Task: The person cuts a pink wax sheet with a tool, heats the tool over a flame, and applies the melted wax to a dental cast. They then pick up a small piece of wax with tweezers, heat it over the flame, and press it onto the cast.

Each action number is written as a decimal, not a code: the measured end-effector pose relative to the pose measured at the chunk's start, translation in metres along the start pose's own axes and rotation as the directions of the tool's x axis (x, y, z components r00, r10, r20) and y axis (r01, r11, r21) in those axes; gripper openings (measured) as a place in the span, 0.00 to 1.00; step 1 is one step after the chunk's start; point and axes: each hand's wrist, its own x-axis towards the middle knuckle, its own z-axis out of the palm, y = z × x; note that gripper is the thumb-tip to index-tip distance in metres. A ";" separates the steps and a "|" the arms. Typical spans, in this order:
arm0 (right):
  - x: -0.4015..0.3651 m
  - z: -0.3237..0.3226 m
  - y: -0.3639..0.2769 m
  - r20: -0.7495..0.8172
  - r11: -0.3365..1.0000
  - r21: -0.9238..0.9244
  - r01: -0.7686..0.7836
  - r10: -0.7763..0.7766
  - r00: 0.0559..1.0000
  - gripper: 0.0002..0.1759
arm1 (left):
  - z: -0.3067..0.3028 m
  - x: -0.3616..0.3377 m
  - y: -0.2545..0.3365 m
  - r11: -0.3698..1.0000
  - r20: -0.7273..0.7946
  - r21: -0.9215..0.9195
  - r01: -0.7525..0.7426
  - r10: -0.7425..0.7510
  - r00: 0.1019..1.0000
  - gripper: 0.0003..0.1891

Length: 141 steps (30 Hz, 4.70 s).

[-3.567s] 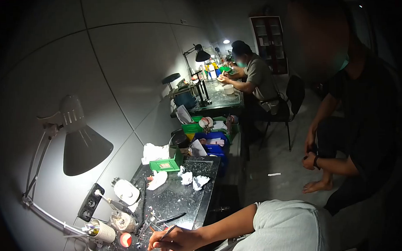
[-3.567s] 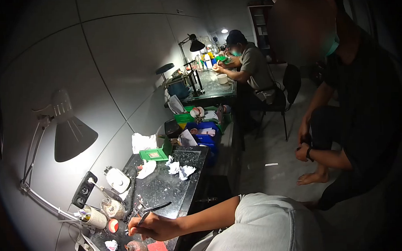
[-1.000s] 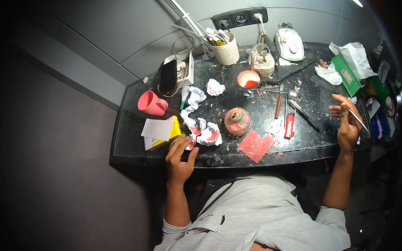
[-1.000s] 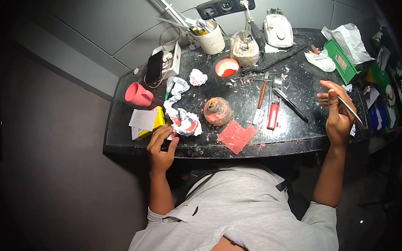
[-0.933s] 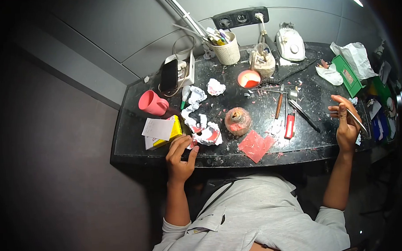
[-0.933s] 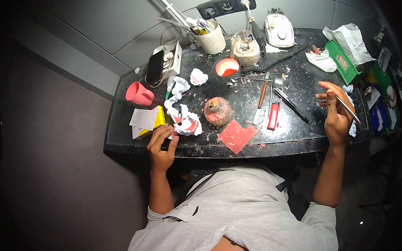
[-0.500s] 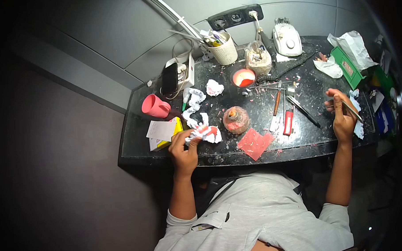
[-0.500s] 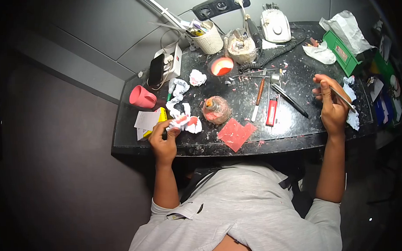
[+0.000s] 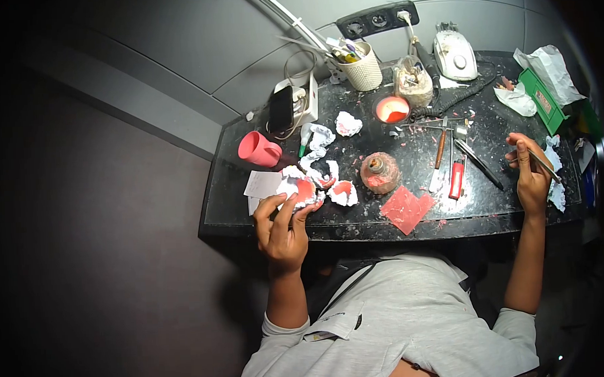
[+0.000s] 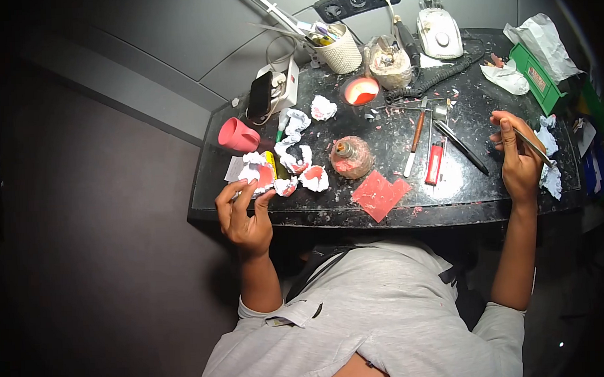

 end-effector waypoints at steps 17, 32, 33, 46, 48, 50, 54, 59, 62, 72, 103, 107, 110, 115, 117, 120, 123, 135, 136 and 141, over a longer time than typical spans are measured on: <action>0.001 0.000 0.001 -0.014 1.000 0.002 -0.011 0.011 1.000 0.16 | -0.014 0.009 0.013 0.990 0.002 -0.021 -0.136 0.136 0.991 0.20; 0.002 -0.002 0.002 -0.002 1.000 0.000 -0.009 0.009 1.000 0.16 | 0.010 -0.027 -0.005 -0.853 0.789 -0.497 0.157 -0.369 0.491 0.32; 0.002 -0.002 0.002 -0.006 1.000 -0.007 -0.007 0.007 1.000 0.16 | 0.011 -0.029 -0.005 -0.871 0.792 -0.464 0.162 -0.325 0.517 0.34; 0.002 -0.002 0.004 -0.015 1.000 -0.010 -0.017 0.017 1.000 0.15 | 0.012 -0.049 -0.030 -0.702 0.857 -0.504 0.503 -0.481 0.187 0.52; 0.003 -0.003 0.005 -0.016 1.000 -0.014 -0.018 0.018 1.000 0.15 | 0.010 -0.046 -0.026 -0.741 0.860 -0.490 0.460 -0.496 0.117 0.52; 0.002 -0.003 0.005 -0.012 1.000 -0.018 -0.020 0.020 1.000 0.15 | 0.008 -0.043 -0.023 -0.776 0.860 -0.479 0.411 -0.508 0.044 0.53; 0.002 -0.002 0.005 -0.012 1.000 -0.013 -0.025 0.025 1.000 0.16 | 0.007 -0.055 -0.030 -0.625 0.893 -0.424 0.655 -0.408 0.189 0.36; 0.003 -0.003 0.007 -0.010 1.000 0.008 -0.025 0.025 1.000 0.16 | 0.007 -0.041 -0.006 -0.314 0.848 -0.443 0.840 -0.451 0.279 0.25; 0.003 -0.002 0.006 -0.009 1.000 -0.002 -0.030 0.030 1.000 0.16 | 0.015 -0.042 -0.011 -0.121 0.787 -0.474 0.872 -0.501 0.359 0.33; 0.003 -0.003 0.002 -0.007 1.000 -0.014 -0.021 0.020 1.000 0.16 | 0.022 -0.038 -0.007 0.779 0.598 -0.068 0.624 -0.469 0.650 0.29; 0.004 -0.002 0.002 -0.013 1.000 -0.015 -0.004 0.004 1.000 0.15 | 0.032 -0.025 0.010 0.991 0.503 -0.034 0.127 -0.093 0.859 0.31; 0.004 -0.002 0.000 -0.012 1.000 -0.023 -0.007 0.007 1.000 0.15 | 0.045 -0.032 -0.004 0.995 0.556 -0.033 0.091 -0.058 0.829 0.32; 0.004 -0.002 -0.001 -0.008 1.000 -0.028 -0.008 0.008 1.000 0.15 | 0.049 -0.031 -0.016 0.993 0.487 0.006 0.114 -0.103 0.867 0.32; 0.005 -0.001 -0.002 -0.005 0.999 -0.038 -0.021 0.021 1.000 0.16 | 0.057 -0.032 -0.031 0.980 0.527 0.113 0.164 -0.199 0.827 0.29; 0.005 -0.001 -0.003 -0.001 0.999 -0.037 -0.019 0.018 1.000 0.16 | 0.062 -0.031 -0.035 0.976 0.511 0.135 0.170 -0.216 0.832 0.29; 0.005 -0.001 -0.004 -0.006 0.999 -0.040 -0.018 0.018 1.000 0.15 | 0.067 -0.028 -0.042 0.973 0.472 0.160 0.169 -0.225 0.852 0.28; 0.005 0.000 -0.004 -0.017 0.999 -0.033 -0.007 0.007 1.000 0.15 | 0.068 -0.024 -0.046 0.957 0.466 0.238 0.164 -0.261 0.845 0.27; 0.006 0.000 -0.011 -0.002 0.999 -0.028 0.026 -0.026 1.000 0.13 | 0.146 0.056 -0.068 0.994 0.692 0.109 -0.011 -0.068 0.719 0.28; 0.006 0.001 -0.011 -0.009 0.999 -0.027 0.038 -0.038 0.999 0.13 | 0.153 0.064 -0.068 0.995 0.688 0.098 -0.013 -0.058 0.723 0.28; 0.004 -0.002 -0.017 0.015 0.999 -0.043 0.019 -0.018 1.000 0.13 | 0.180 0.070 -0.075 0.987 0.800 0.065 0.150 -0.141 0.583 0.24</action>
